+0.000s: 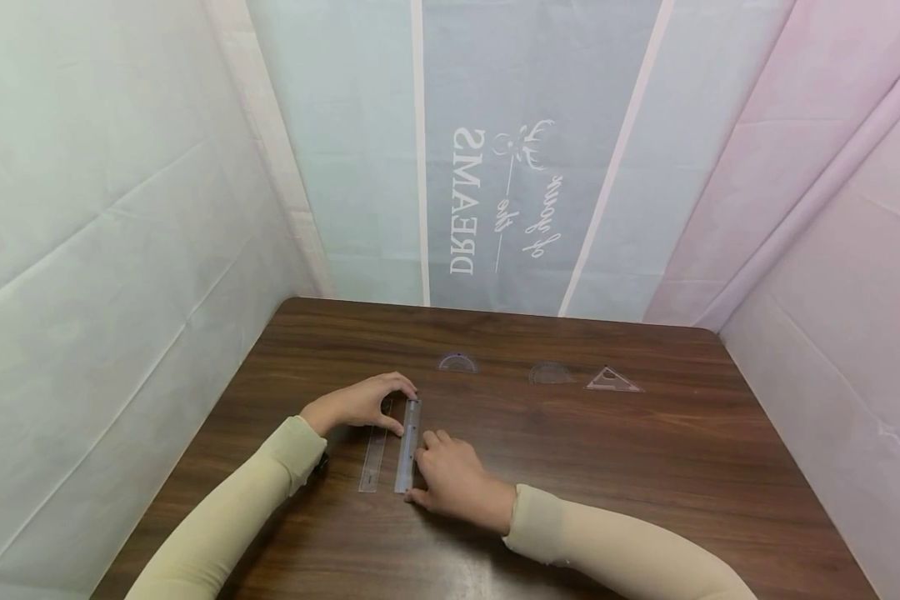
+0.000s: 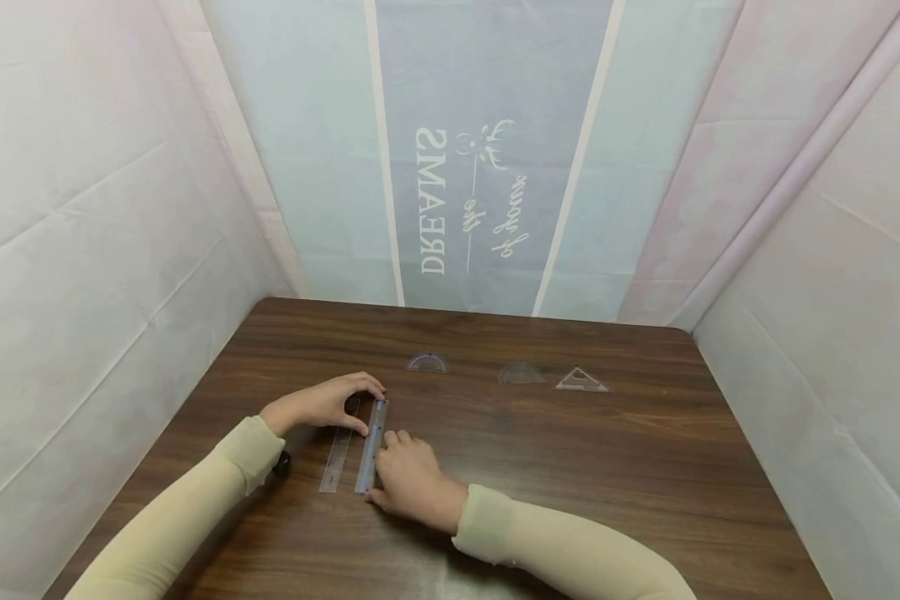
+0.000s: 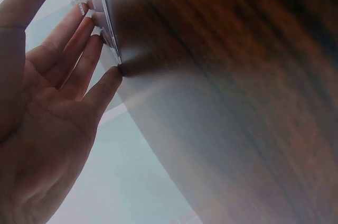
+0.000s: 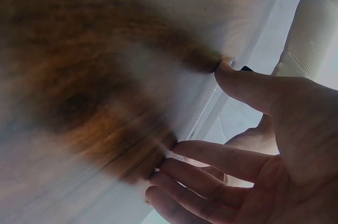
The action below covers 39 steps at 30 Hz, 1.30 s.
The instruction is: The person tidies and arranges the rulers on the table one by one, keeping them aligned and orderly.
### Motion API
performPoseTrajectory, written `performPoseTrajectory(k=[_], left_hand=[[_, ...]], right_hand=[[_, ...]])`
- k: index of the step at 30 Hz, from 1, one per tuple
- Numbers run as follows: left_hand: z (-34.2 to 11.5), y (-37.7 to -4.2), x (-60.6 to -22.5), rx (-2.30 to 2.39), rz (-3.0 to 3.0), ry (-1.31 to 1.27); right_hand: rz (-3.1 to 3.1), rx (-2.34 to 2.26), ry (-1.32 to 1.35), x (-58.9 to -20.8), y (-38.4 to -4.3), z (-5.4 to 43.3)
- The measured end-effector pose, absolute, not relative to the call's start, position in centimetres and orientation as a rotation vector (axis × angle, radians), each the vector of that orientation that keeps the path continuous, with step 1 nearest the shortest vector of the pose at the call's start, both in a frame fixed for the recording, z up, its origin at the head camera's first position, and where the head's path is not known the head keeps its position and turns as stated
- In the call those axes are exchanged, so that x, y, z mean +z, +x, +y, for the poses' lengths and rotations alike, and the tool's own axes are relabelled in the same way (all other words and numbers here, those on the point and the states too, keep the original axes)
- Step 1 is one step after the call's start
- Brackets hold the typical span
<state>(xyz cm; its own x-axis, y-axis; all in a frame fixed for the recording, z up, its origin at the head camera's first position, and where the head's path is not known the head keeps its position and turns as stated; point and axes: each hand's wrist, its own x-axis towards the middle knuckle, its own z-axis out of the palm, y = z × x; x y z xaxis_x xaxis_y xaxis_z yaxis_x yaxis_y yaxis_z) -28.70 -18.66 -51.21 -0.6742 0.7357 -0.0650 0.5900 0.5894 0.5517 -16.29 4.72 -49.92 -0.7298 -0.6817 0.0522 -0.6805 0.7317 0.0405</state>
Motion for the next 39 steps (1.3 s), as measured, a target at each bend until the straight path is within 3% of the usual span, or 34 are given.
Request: performPoseTrajectory(k=[39], left_hand=[[-18.70, -28.37, -51.20, 0.726, 2.531, 1.070]], right_hand=[[-2.837, -0.092, 1.110, -49.91, -16.05, 4.71]])
